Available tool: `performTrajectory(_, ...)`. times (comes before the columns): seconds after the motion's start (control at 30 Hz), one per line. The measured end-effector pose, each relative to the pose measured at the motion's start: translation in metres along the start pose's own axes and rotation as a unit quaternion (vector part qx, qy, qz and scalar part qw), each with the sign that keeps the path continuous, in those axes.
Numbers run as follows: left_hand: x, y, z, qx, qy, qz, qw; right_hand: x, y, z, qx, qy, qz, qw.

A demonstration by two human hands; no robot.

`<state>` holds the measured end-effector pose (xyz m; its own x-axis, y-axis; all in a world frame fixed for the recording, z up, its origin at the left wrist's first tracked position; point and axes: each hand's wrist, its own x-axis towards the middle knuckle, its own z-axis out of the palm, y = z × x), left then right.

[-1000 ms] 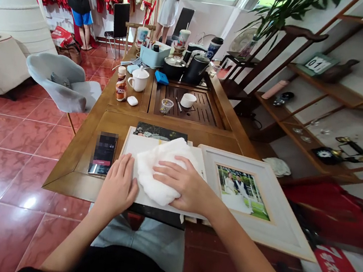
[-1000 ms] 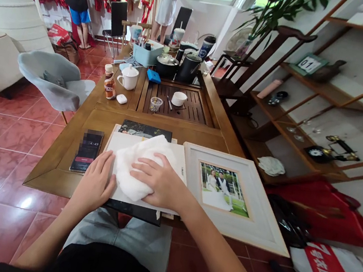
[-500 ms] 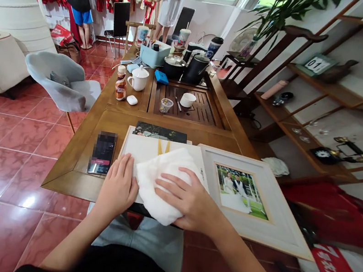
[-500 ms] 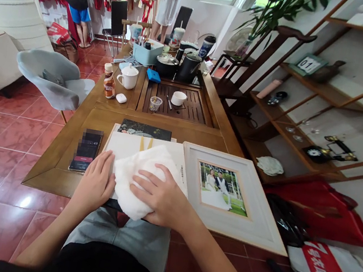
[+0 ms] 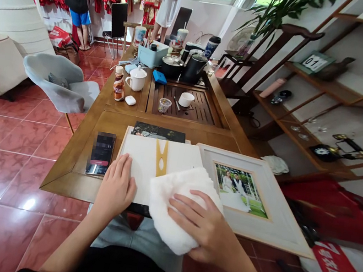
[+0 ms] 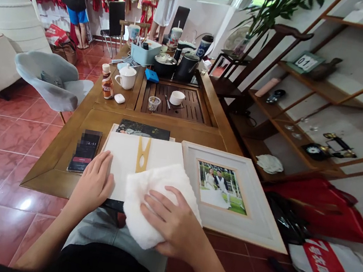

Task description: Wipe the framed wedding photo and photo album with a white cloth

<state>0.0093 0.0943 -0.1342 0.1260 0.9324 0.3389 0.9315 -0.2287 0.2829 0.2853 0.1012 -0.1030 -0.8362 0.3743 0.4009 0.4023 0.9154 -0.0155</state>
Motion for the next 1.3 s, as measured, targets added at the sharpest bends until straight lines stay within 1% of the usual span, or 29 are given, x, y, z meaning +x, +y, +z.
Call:
performTrajectory(0.1,0.000,0.000,-0.001,-0.003,0.000,0.001,1.000,-0.007,0.004,-0.004,-0.050,0.017,0.066,0.996)
performTrajectory(0.17,0.001,-0.001,-0.001,-0.003,-0.001,0.001,1.000,-0.010,0.005,-0.004,-0.064,0.022,0.087,0.994)
performTrajectory(0.3,0.001,-0.006,-0.002,0.002,0.000,0.013,1.000,-0.010,0.008,-0.003,-0.027,0.025,0.062,0.997)
performTrajectory(0.47,0.000,-0.014,-0.004,0.015,0.000,0.028,0.999,-0.005,0.016,-0.001,-0.049,0.024,0.110,0.992)
performTrajectory(0.6,0.001,-0.015,-0.007,0.064,-0.012,0.033,0.997,0.000,0.021,0.001,-0.024,0.021,0.090,0.995)
performTrajectory(0.73,0.003,-0.012,-0.013,0.094,-0.037,0.066,0.993,0.005,0.025,0.001,-0.050,0.017,0.135,0.989)
performTrajectory(0.83,0.007,-0.008,-0.018,0.100,-0.065,0.100,0.988,0.009,0.027,0.002,-0.034,0.010,0.110,0.993)
performTrajectory(0.9,0.013,-0.003,-0.020,0.104,-0.074,0.107,0.986,0.013,0.027,0.002,-0.023,0.007,0.094,0.995)
performTrajectory(1.0,0.022,0.005,-0.015,0.102,-0.065,0.104,0.987,0.016,0.027,0.003,-0.030,0.011,0.104,0.994)
performTrajectory(1.1,0.028,0.012,-0.004,0.088,-0.046,0.097,0.990,0.017,0.026,0.003,-0.027,0.008,0.097,0.995)
performTrajectory(1.2,0.029,0.014,0.007,0.077,-0.047,0.100,0.991,0.017,0.029,0.003,-0.021,-0.002,0.096,0.995)
performTrajectory(1.3,0.028,0.012,0.012,0.072,-0.050,0.101,0.991,0.018,0.038,0.005,-0.024,-0.010,0.111,0.993)
